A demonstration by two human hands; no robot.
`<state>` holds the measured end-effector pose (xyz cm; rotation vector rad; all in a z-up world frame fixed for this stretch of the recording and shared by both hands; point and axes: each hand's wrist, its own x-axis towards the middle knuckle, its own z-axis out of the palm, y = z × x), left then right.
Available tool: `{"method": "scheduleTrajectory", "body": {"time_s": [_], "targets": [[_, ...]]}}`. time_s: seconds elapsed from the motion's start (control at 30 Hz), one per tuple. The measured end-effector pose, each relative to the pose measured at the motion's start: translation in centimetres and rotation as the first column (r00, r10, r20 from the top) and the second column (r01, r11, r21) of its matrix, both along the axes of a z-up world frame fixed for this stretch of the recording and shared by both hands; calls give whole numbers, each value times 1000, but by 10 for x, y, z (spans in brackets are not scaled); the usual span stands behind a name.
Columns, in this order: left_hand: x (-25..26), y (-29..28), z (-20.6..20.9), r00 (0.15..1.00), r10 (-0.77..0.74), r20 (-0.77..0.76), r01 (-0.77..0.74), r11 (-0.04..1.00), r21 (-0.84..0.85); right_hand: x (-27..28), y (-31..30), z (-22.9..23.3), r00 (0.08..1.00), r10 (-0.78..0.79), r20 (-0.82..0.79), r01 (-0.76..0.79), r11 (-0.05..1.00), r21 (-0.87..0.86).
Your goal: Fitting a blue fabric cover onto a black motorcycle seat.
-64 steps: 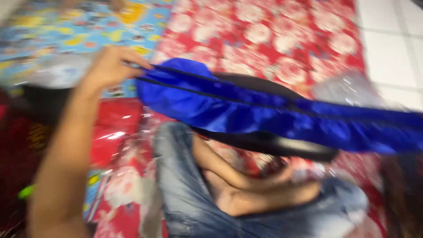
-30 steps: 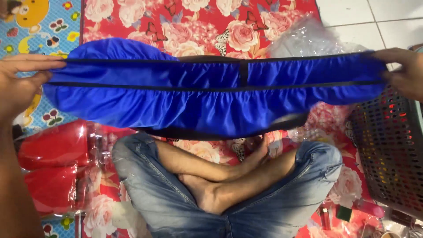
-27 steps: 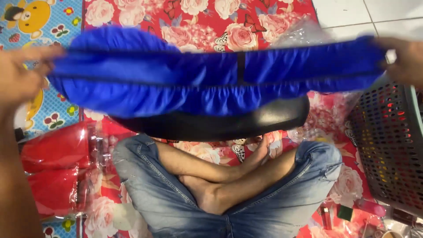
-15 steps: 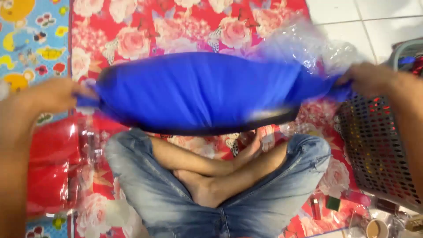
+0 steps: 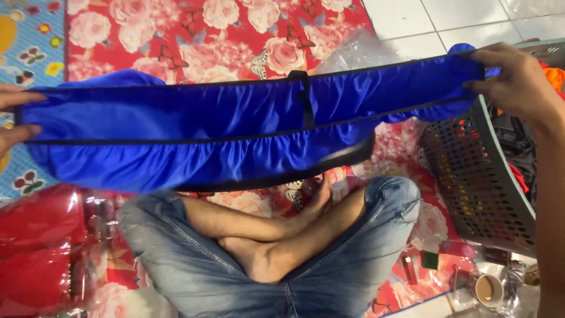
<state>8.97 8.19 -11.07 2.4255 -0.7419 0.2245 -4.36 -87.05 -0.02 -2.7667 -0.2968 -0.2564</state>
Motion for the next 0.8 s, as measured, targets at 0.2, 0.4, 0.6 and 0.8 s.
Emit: {"method": "scheduleTrajectory", "body": {"time_s": [0.2,0.4,0.6,0.8], "targets": [[-8,-50,48,982,190,-2,-190,981,-32,34,-26,-32,955,11,295,16,996,-89],[-54,-107,112,978,206,33,-205,978,-24,25,-8,-26,947,109,302,-109,994,-17],[-17,-8,33,492,515,-702,-717,697,9,46,-94,-75,996,83,39,-90,817,569],[-40,-15,26,704,471,-532,-582,811,-52,55,-125,-103,995,-82,-48,95,898,430]]}}
